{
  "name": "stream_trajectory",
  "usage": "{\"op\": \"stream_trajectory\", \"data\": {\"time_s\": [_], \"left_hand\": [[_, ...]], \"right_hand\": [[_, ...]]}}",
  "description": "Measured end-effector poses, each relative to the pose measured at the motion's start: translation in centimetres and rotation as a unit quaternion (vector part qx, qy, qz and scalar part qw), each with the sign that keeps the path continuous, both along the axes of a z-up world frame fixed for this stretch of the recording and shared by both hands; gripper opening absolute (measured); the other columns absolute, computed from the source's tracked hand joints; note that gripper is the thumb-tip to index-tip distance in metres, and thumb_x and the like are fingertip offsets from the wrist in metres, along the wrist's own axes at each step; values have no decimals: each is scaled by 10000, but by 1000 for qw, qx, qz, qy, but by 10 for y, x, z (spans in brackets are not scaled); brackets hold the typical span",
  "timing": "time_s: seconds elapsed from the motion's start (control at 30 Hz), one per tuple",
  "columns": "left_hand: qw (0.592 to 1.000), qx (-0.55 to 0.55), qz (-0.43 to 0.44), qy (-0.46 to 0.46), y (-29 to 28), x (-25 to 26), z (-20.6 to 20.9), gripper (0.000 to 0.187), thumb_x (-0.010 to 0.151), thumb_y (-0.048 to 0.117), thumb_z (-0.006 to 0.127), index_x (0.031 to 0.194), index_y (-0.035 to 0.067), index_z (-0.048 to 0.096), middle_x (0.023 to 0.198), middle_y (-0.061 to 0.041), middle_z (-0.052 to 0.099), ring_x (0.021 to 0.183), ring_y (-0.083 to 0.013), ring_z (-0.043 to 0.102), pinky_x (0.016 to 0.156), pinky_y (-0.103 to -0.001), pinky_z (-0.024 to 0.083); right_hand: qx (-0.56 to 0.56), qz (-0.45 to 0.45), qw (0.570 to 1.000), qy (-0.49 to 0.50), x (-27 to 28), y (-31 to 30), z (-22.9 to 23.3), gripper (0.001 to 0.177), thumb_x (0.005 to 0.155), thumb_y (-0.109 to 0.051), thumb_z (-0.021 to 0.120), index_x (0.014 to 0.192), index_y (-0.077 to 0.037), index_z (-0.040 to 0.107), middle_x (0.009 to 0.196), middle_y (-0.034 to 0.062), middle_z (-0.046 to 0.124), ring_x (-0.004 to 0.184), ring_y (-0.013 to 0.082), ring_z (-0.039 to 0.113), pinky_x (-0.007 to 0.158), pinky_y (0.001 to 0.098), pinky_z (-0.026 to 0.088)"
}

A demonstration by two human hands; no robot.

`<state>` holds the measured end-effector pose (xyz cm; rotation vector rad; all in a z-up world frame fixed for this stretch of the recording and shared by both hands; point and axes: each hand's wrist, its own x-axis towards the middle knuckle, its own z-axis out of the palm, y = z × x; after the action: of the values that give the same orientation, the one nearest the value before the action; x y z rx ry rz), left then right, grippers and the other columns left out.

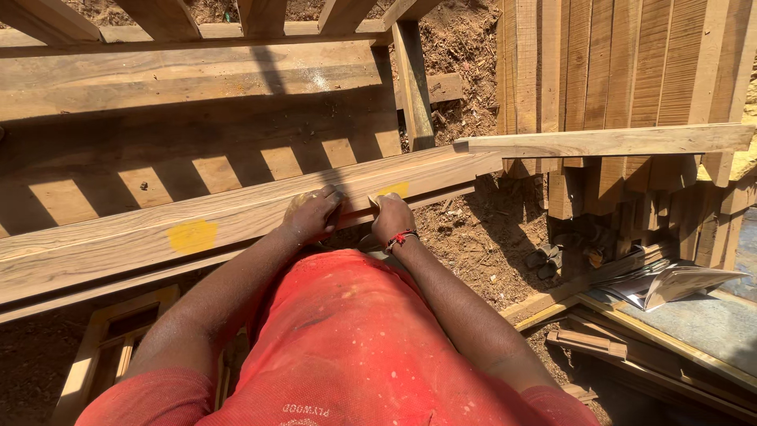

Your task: The person sands the surface and edges of a wooden beam using a piece of sandpaper held by hand.

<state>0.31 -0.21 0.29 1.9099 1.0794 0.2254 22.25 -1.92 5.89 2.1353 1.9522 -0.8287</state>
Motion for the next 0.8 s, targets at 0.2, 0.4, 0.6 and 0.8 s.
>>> {"op": "stream_trajectory", "data": {"time_s": [0.2, 0.4, 0.6, 0.8], "left_hand": [[998, 15, -23, 53, 9, -5, 8, 604, 781, 185, 774, 1340, 216, 546, 1312, -71, 555, 1139, -331, 639, 902, -490, 543], [995, 1, -46, 86, 5, -2, 15, 694, 744, 211, 824, 1365, 208, 514, 1308, -72, 544, 1171, -326, 625, 903, -490, 543], [997, -25, -29, 70, 2, 0, 14, 719, 749, 197, 828, 1387, 221, 499, 1325, -72, 530, 1152, -318, 628, 902, -472, 550], [992, 7, -41, 116, 6, 1, 17, 595, 842, 236, 799, 1373, 237, 531, 1299, -33, 567, 1161, -272, 646, 908, -444, 570]], "right_hand": [[-31, -394, 792, 466, 49, 15, -46, 233, 930, -2, 545, 1127, 76, 642, 963, 169, 745, 757, 204, 755, 575, 293, 611], [-88, -414, 843, 332, 89, 57, -53, 226, 927, -18, 568, 1126, 30, 664, 809, 118, 731, 547, 111, 628, 419, 251, 448], [-169, -360, 900, 175, 97, 55, -46, 222, 893, -45, 627, 1091, 47, 669, 774, 111, 735, 527, 114, 647, 432, 254, 495], [-252, -334, 898, 140, 108, 75, -35, 281, 879, -26, 693, 1107, 139, 679, 787, 138, 703, 560, 134, 623, 468, 265, 495]]}}
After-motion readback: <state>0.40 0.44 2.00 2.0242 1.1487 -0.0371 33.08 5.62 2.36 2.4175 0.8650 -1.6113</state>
